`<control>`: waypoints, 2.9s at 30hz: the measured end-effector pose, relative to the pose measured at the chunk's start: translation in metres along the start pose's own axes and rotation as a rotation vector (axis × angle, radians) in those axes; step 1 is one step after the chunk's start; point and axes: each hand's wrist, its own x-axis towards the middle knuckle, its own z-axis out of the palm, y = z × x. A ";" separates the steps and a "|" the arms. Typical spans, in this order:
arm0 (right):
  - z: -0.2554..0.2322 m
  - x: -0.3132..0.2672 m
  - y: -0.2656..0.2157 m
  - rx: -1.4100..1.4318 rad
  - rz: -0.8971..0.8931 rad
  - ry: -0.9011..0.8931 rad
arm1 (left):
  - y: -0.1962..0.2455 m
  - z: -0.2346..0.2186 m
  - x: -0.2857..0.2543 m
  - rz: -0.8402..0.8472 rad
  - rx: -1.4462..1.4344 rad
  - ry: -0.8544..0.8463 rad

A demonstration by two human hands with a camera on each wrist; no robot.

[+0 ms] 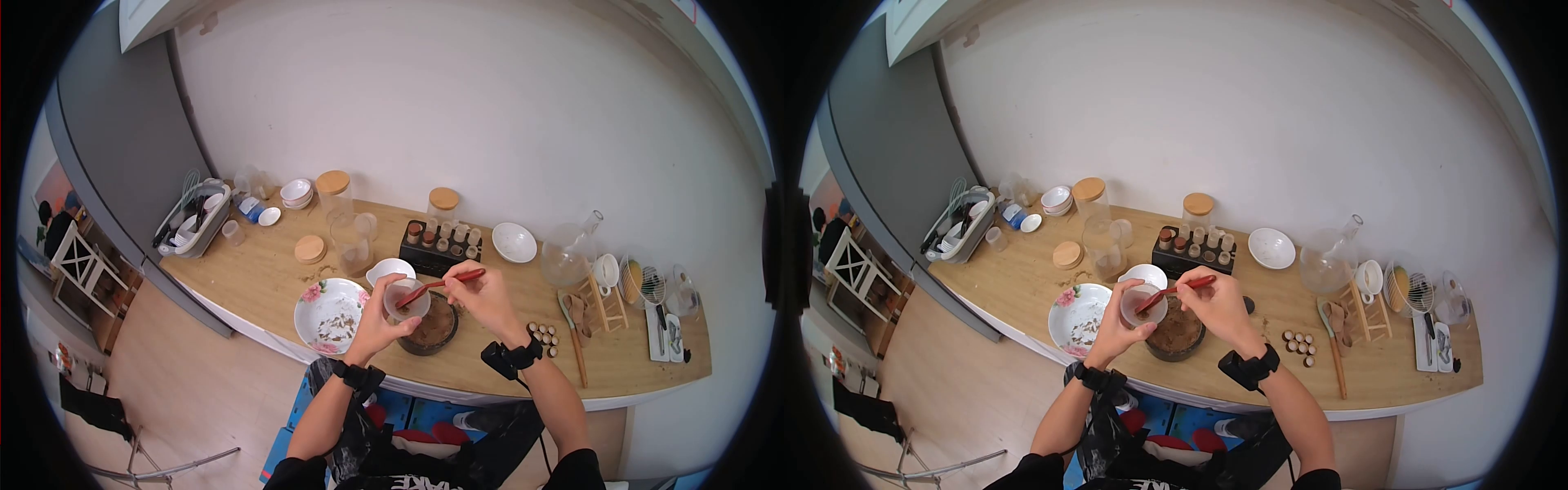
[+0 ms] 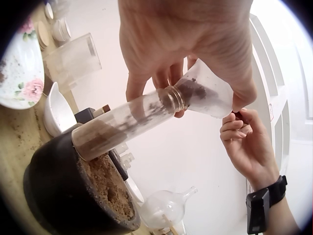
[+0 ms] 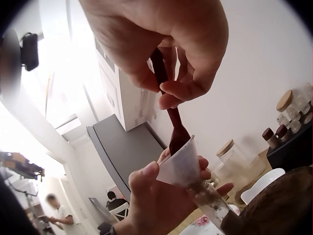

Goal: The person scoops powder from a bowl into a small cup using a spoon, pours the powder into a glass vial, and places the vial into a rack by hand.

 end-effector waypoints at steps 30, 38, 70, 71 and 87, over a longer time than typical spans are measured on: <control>-0.039 -0.022 0.050 0.067 0.058 0.406 | 0.000 0.002 0.001 -0.003 -0.058 0.003; -0.037 -0.037 0.104 -0.100 0.171 0.404 | -0.001 0.000 0.001 -0.019 -0.125 -0.008; -0.052 -0.008 0.017 0.315 0.176 0.381 | 0.000 0.000 0.001 -0.022 -0.089 -0.006; -0.049 -0.005 0.009 0.316 0.178 0.381 | 0.001 0.000 0.001 -0.022 -0.077 -0.007; -0.005 -0.003 0.006 0.054 0.078 0.147 | 0.002 0.000 0.003 -0.004 -0.013 -0.024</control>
